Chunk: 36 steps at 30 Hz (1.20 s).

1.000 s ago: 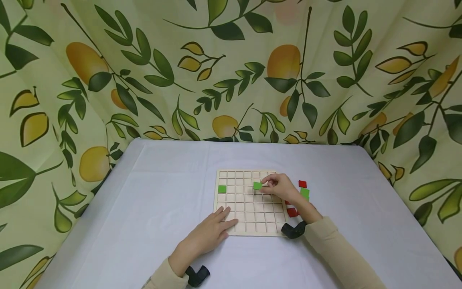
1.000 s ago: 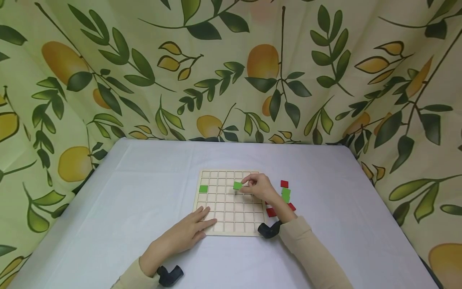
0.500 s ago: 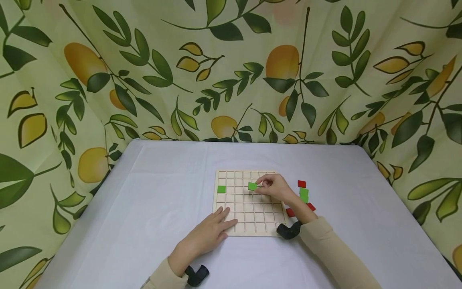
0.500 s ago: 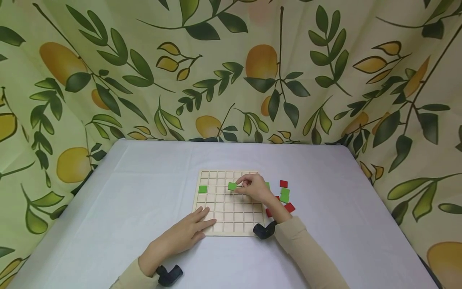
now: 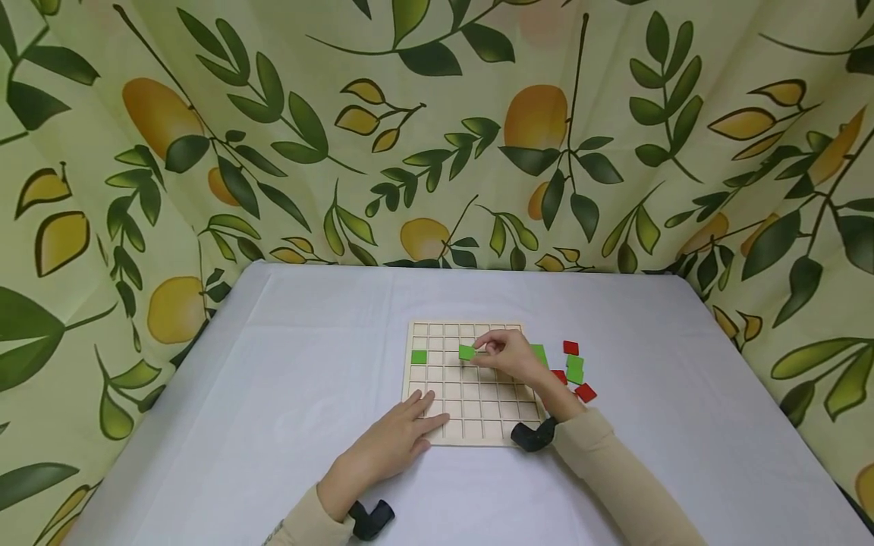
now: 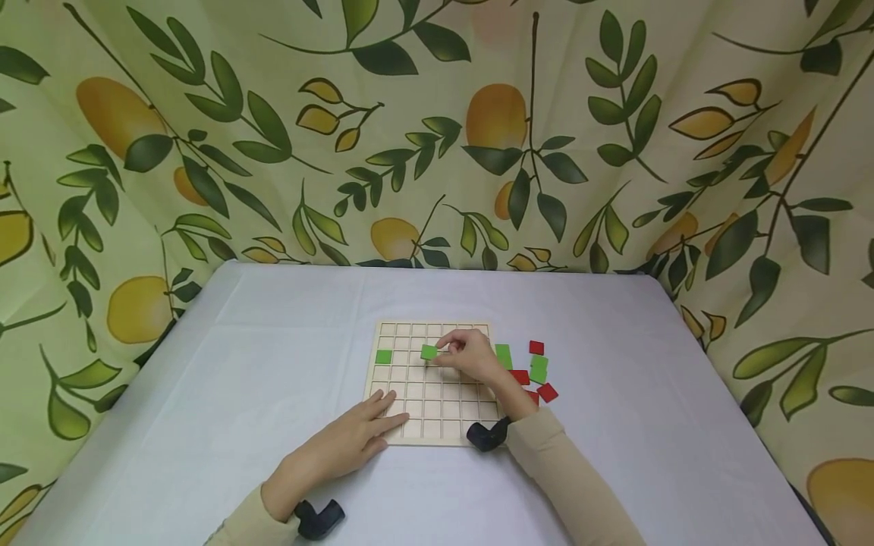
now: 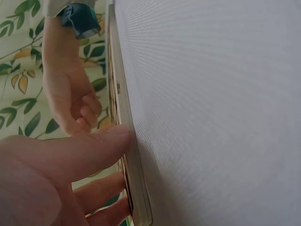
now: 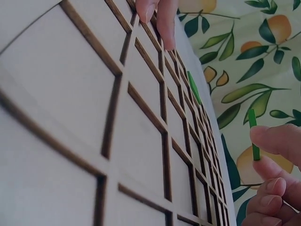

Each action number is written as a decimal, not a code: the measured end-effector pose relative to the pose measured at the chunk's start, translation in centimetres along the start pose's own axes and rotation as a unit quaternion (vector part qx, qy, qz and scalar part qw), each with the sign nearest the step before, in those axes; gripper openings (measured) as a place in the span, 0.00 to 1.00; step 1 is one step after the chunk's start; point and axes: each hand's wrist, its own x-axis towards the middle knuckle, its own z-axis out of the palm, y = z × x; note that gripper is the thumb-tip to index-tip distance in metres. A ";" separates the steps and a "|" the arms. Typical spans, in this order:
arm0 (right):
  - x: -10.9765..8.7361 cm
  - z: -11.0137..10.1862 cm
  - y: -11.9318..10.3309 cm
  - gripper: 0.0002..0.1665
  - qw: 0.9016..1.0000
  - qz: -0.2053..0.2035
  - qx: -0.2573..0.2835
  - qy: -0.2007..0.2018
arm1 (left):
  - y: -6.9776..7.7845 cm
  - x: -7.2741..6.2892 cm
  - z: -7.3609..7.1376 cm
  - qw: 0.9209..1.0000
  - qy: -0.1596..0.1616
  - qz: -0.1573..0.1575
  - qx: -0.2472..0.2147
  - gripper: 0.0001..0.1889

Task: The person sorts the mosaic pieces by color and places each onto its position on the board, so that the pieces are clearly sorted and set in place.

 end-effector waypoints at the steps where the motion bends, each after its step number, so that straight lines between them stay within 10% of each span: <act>1: 0.0 0.0 0.0 0.15 1.000 0.000 0.000 -0.001 | 0.0 0.0 0.0 1.000 0.000 0.000 -0.001 0.23; 36: 2.1 3.4 -0.8 0.13 0.999 -0.005 -0.035 -0.014 | -0.2 0.0 0.1 1.000 0.002 0.003 0.002 0.23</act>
